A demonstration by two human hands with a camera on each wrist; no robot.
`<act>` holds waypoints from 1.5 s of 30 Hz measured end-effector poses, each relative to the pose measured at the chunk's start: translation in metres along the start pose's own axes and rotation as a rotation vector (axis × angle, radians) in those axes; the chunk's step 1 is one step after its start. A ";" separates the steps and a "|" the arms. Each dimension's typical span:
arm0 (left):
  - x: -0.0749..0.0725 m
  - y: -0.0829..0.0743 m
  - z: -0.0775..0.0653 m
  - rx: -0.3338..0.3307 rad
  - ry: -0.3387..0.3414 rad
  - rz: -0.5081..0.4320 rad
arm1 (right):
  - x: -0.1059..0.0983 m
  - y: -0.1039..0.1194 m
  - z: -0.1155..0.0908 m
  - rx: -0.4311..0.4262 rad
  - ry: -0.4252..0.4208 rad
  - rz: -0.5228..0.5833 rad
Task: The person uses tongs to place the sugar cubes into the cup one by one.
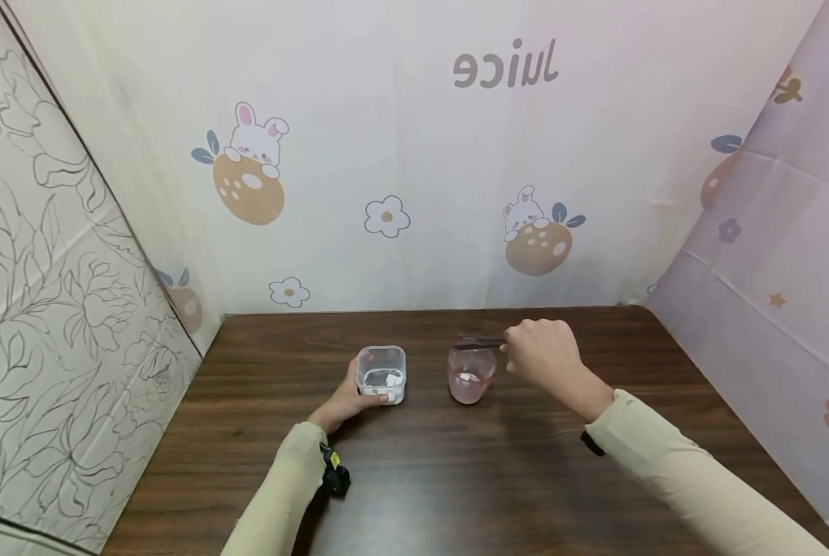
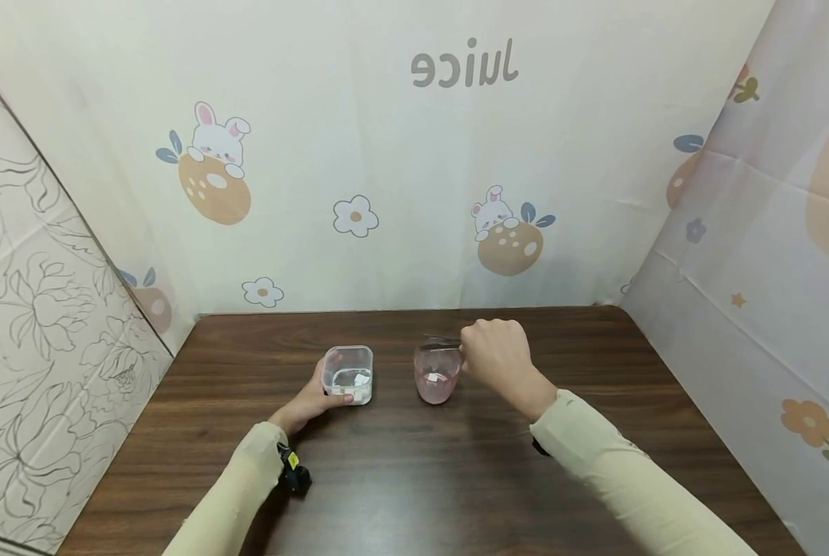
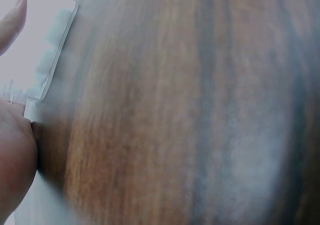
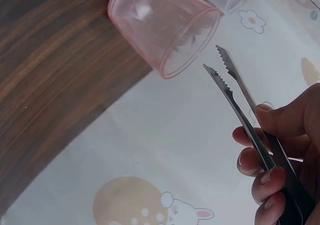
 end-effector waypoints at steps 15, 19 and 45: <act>-0.005 0.034 0.015 0.006 -0.045 -0.015 | 0.013 0.026 0.008 -0.026 -0.022 0.055; -0.004 0.037 0.014 0.003 -0.047 0.000 | 0.018 0.033 0.011 -0.022 0.010 0.078; -0.001 -0.001 -0.003 0.046 -0.027 0.009 | 0.044 0.085 0.037 -0.104 0.057 0.125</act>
Point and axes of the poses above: each hand's wrist, its own z-axis towards the middle knuckle, its own x-axis out of the palm, y = z × x, the point moved 4 cm from there along z, towards the middle knuckle
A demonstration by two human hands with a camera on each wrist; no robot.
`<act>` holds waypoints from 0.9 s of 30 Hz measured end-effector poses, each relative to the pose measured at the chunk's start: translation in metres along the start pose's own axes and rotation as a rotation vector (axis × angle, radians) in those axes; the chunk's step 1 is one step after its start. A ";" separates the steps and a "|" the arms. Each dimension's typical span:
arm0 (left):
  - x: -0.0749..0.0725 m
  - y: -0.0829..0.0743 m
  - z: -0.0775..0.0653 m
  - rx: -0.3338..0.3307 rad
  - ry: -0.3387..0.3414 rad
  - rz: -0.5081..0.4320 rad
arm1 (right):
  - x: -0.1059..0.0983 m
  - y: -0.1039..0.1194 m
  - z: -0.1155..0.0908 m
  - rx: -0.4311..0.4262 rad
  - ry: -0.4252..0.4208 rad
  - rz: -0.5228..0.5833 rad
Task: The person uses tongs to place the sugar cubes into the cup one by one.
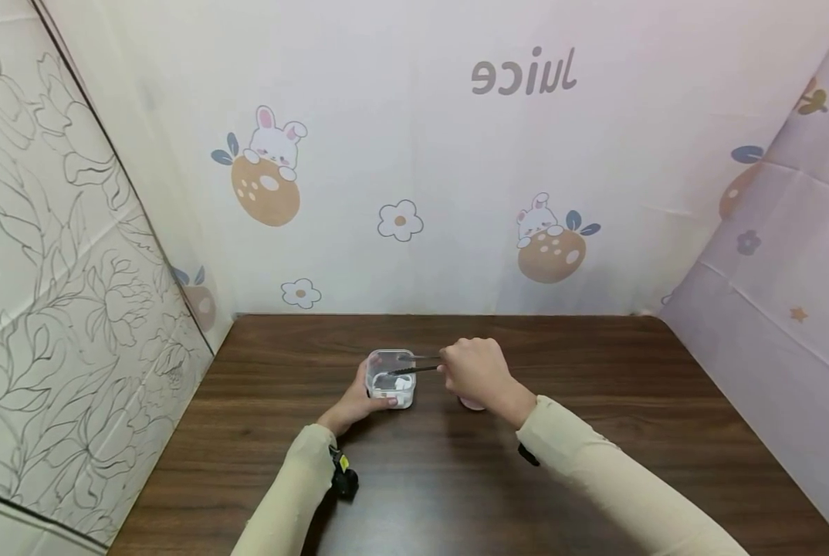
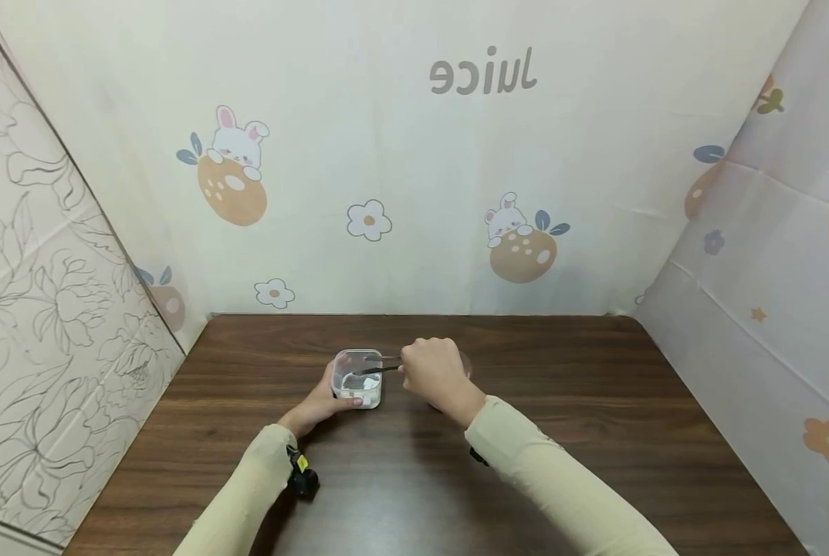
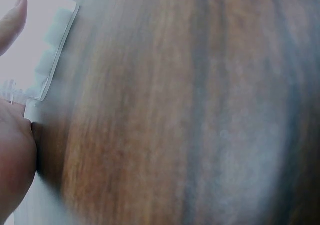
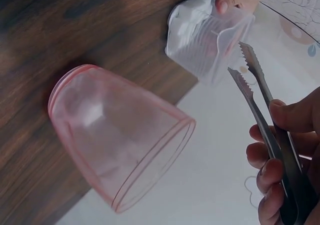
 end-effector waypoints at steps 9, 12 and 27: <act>0.000 -0.001 -0.002 -0.013 -0.012 -0.026 | 0.013 0.010 0.016 -0.100 -0.002 -0.003; 0.000 -0.003 -0.002 0.001 -0.016 -0.037 | 0.018 0.012 0.020 -0.122 0.000 -0.022; -0.002 0.031 0.016 0.023 -0.031 -0.075 | 0.024 0.025 0.029 -0.209 -0.017 -0.051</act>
Point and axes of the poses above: each hand's wrist, its own z-axis towards the middle knuckle, its own x-axis out of the palm, y = z × x, the point moved 4 cm from there along z, towards the middle knuckle
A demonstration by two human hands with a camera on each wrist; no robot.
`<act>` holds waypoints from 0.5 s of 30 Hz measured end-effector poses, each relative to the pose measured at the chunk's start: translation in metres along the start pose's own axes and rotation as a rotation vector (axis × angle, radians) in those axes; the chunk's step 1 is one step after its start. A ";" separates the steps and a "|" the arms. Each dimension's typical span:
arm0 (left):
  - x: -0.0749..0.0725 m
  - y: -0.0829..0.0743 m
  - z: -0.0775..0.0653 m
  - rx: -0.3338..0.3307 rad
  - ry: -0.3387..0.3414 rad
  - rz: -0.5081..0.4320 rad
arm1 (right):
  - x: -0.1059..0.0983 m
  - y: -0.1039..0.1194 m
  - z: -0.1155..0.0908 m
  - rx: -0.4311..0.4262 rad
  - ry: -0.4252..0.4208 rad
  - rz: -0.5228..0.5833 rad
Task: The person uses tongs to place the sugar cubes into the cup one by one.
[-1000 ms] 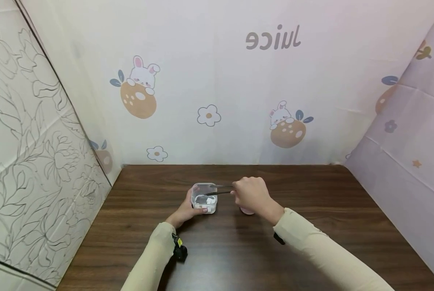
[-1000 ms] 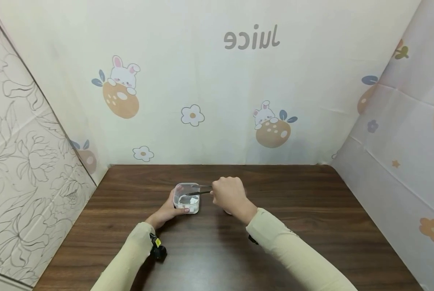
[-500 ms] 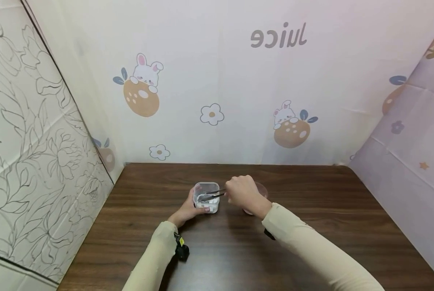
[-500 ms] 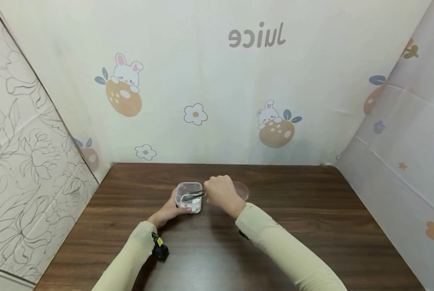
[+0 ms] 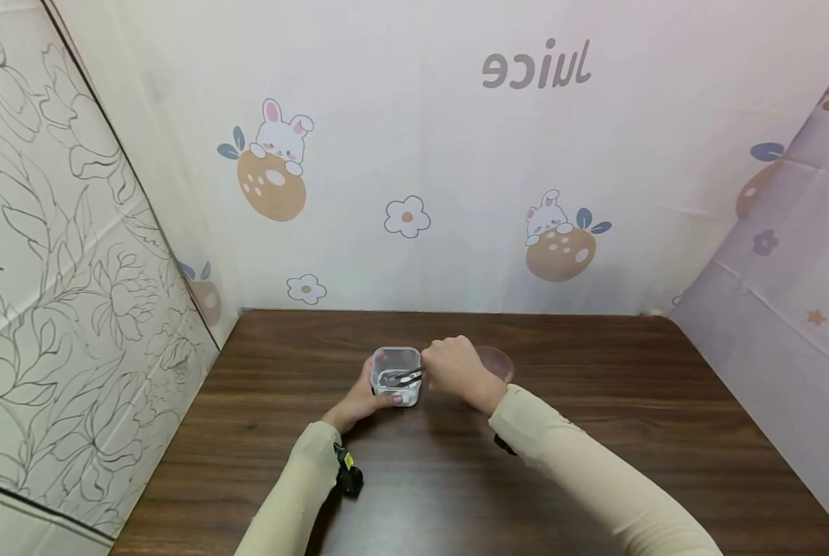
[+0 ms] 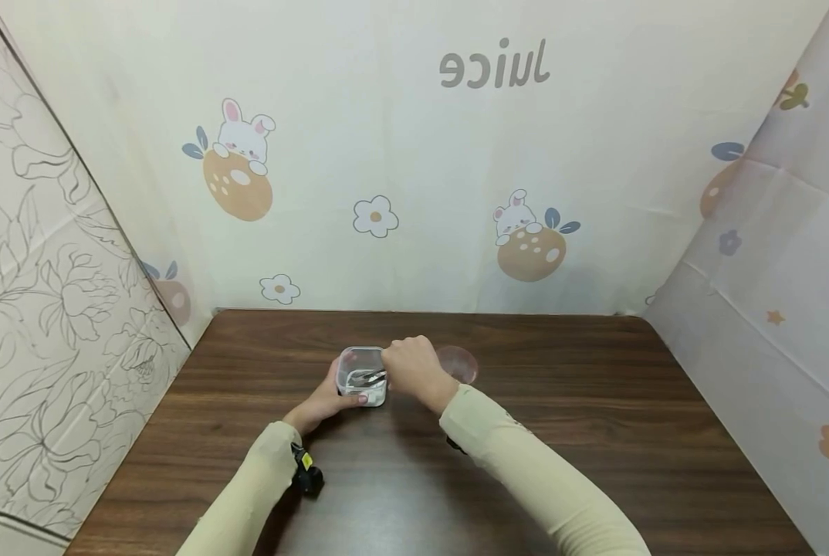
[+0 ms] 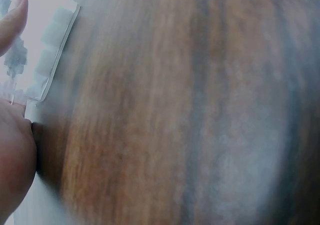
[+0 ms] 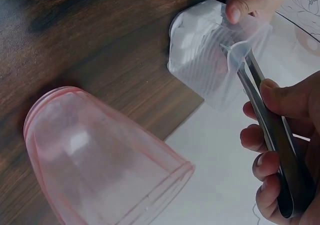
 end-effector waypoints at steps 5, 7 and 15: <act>0.000 0.001 -0.001 0.001 0.003 -0.001 | 0.003 0.003 0.002 -0.009 0.004 -0.017; 0.000 0.001 0.000 0.006 0.002 -0.003 | 0.004 0.003 0.003 -0.004 0.002 -0.026; -0.001 -0.001 0.001 -0.001 0.014 -0.023 | 0.006 0.003 0.006 0.017 0.029 -0.021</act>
Point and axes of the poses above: each hand's wrist, its own z-axis towards the middle knuckle, its own x-axis out of the palm, y = z × x, the point moved 4 cm from there along z, towards the middle knuckle
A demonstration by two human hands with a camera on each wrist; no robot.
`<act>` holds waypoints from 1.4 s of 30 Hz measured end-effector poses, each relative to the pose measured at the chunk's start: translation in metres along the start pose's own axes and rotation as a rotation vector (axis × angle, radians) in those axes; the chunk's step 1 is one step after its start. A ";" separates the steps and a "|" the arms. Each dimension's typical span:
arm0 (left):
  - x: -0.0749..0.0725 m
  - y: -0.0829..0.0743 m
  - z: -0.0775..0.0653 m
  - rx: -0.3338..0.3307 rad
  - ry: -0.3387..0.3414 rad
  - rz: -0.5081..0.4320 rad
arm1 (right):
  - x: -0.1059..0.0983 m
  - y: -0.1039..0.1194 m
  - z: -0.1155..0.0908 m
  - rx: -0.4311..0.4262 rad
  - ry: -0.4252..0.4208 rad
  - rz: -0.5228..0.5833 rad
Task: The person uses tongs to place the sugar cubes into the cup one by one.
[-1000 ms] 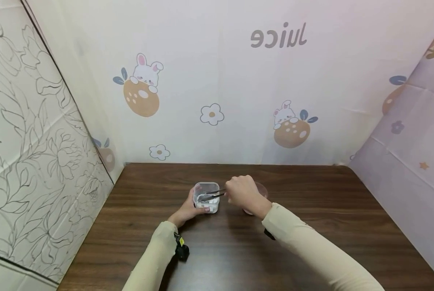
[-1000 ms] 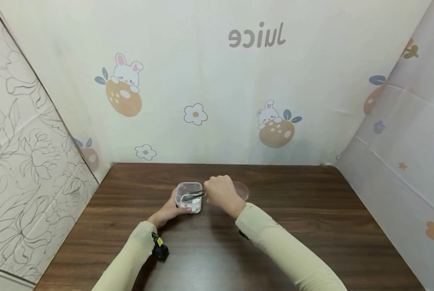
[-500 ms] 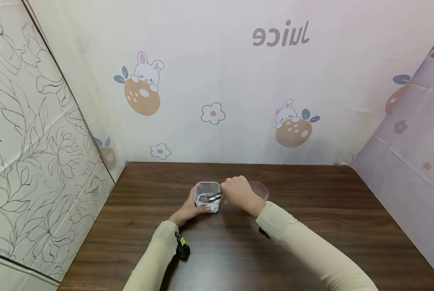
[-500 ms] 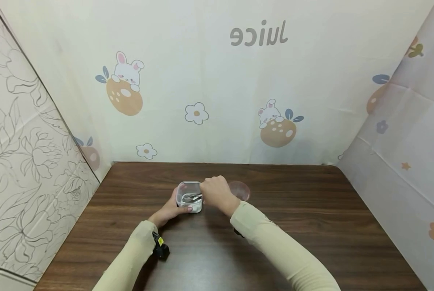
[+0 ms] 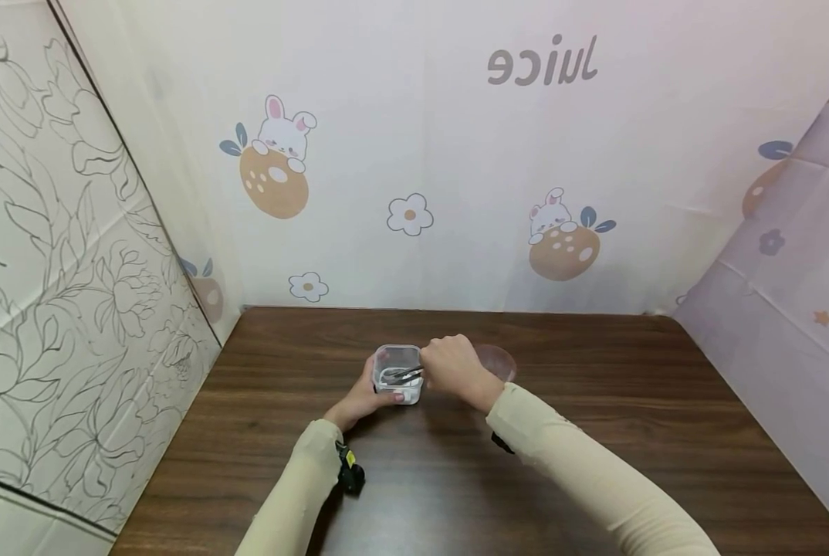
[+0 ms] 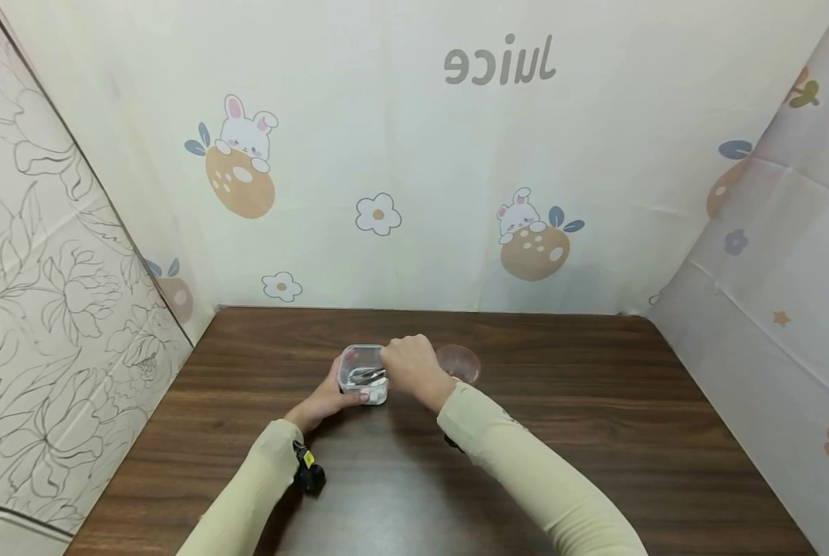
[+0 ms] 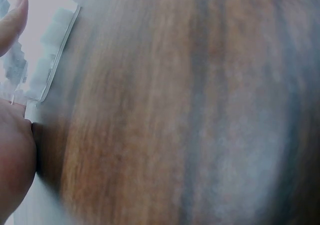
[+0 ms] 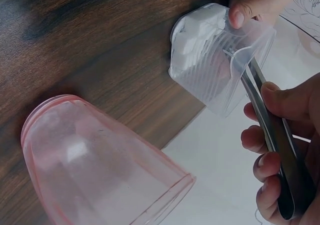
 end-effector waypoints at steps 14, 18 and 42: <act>0.002 -0.028 -0.013 -0.007 0.034 0.004 | 0.005 -0.001 0.003 0.006 0.000 0.012; 0.002 -0.026 -0.012 -0.019 0.028 0.025 | 0.004 0.001 0.004 0.003 -0.019 -0.013; 0.000 -0.017 -0.006 -0.015 0.010 0.042 | 0.016 0.010 0.006 -0.032 0.035 -0.096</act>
Point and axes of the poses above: each hand's wrist, its own z-axis towards the middle knuckle, its own x-axis out of the palm, y = z × x, the point moved 4 cm from there along z, towards the middle knuckle
